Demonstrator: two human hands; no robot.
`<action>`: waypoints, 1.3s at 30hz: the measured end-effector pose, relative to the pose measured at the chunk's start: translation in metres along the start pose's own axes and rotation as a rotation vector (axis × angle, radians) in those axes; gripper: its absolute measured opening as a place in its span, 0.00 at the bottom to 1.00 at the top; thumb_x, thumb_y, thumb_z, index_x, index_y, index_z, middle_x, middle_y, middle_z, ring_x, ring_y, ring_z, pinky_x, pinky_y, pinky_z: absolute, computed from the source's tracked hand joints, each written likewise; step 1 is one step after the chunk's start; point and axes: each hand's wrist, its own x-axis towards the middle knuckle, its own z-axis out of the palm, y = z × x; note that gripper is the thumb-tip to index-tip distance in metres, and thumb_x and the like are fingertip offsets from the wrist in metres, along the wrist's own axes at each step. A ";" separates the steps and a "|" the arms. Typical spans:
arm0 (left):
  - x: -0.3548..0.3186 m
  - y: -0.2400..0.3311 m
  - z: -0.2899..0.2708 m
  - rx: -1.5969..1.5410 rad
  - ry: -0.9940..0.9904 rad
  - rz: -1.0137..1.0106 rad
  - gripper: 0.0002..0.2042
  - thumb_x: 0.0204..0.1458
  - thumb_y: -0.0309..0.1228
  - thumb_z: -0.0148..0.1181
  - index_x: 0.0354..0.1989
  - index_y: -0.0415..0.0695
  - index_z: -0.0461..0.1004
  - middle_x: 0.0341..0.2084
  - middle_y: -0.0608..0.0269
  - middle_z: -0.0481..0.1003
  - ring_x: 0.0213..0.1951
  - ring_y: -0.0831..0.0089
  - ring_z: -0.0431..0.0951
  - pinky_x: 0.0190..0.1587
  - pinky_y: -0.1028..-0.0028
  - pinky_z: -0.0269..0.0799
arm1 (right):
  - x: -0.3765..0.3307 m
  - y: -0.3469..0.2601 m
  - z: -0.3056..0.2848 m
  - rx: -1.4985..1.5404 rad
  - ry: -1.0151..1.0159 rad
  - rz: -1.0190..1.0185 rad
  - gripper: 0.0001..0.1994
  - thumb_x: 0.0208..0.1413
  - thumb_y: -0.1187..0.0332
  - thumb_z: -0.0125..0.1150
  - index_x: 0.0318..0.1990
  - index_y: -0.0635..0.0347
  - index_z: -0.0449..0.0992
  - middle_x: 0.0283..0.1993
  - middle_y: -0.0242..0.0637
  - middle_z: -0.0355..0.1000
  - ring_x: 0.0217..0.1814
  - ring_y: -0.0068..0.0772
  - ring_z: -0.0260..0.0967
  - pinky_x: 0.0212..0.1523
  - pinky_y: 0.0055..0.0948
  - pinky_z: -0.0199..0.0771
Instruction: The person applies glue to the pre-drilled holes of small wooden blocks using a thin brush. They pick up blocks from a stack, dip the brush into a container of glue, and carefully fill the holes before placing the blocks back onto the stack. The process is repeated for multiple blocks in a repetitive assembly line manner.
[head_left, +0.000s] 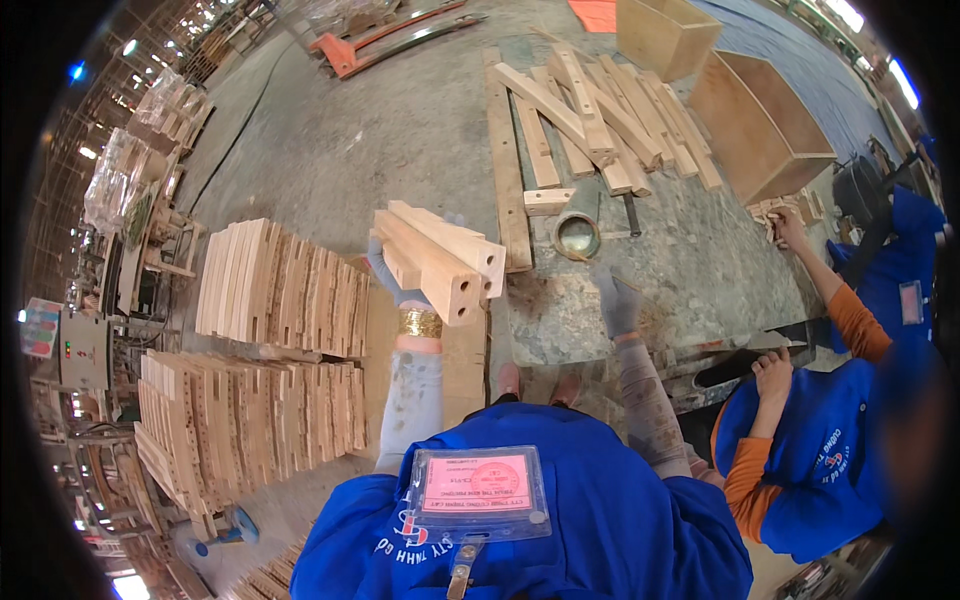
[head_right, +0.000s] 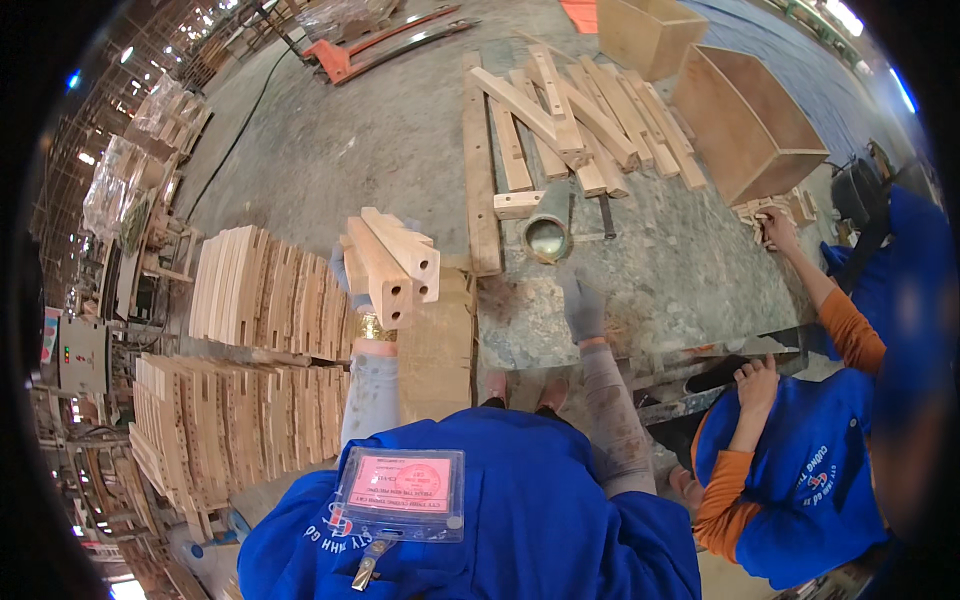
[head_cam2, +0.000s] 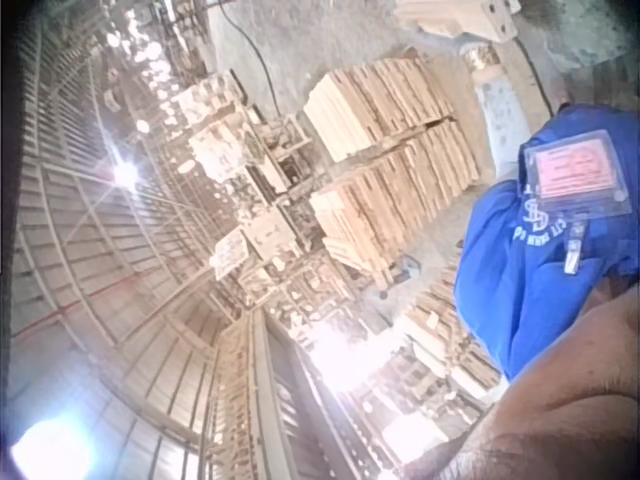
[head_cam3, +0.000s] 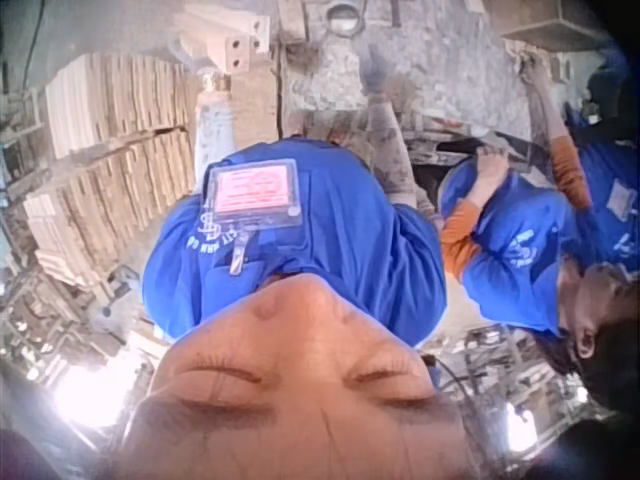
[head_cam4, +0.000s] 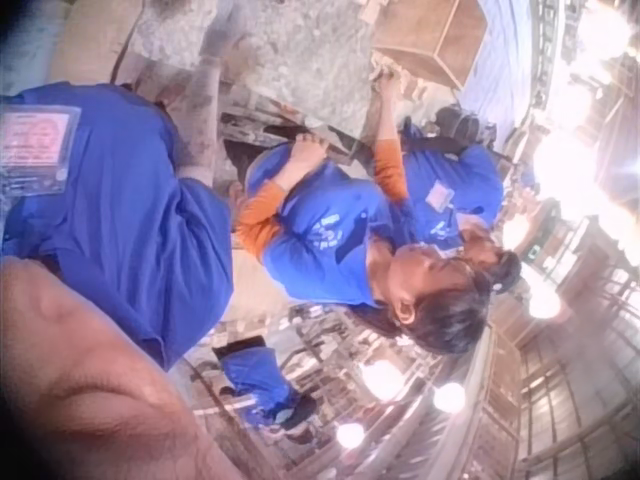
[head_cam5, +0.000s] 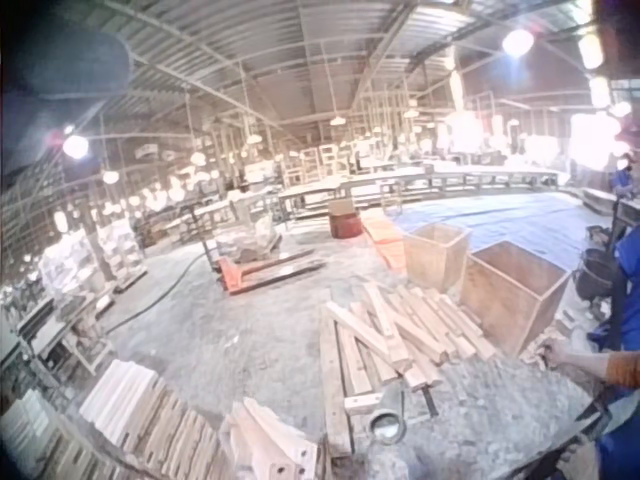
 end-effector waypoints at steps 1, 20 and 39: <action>0.000 0.000 -0.001 0.016 0.020 0.001 0.29 0.47 0.54 0.44 0.51 0.44 0.65 0.42 0.52 0.69 0.44 0.53 0.70 0.46 0.53 0.69 | -0.004 -0.003 0.007 0.271 0.026 0.147 0.12 0.58 0.68 0.49 0.40 0.68 0.73 0.37 0.36 0.73 0.38 0.28 0.69 0.40 0.24 0.69; 0.026 -0.031 -0.014 0.217 0.273 0.144 0.32 0.45 0.60 0.43 0.49 0.47 0.65 0.46 0.56 0.68 0.45 0.55 0.70 0.48 0.54 0.67 | 0.038 -0.011 -0.020 0.327 0.288 -0.057 0.10 0.59 0.69 0.48 0.42 0.68 0.68 0.33 0.37 0.72 0.31 0.24 0.68 0.33 0.20 0.68; 0.024 -0.031 -0.005 0.138 0.323 0.179 0.31 0.47 0.59 0.40 0.53 0.49 0.60 0.48 0.54 0.64 0.48 0.50 0.67 0.50 0.49 0.65 | 0.006 -0.241 -0.058 0.214 0.117 -0.409 0.03 0.45 0.80 0.59 0.29 0.69 0.76 0.30 0.38 0.75 0.29 0.24 0.72 0.31 0.20 0.72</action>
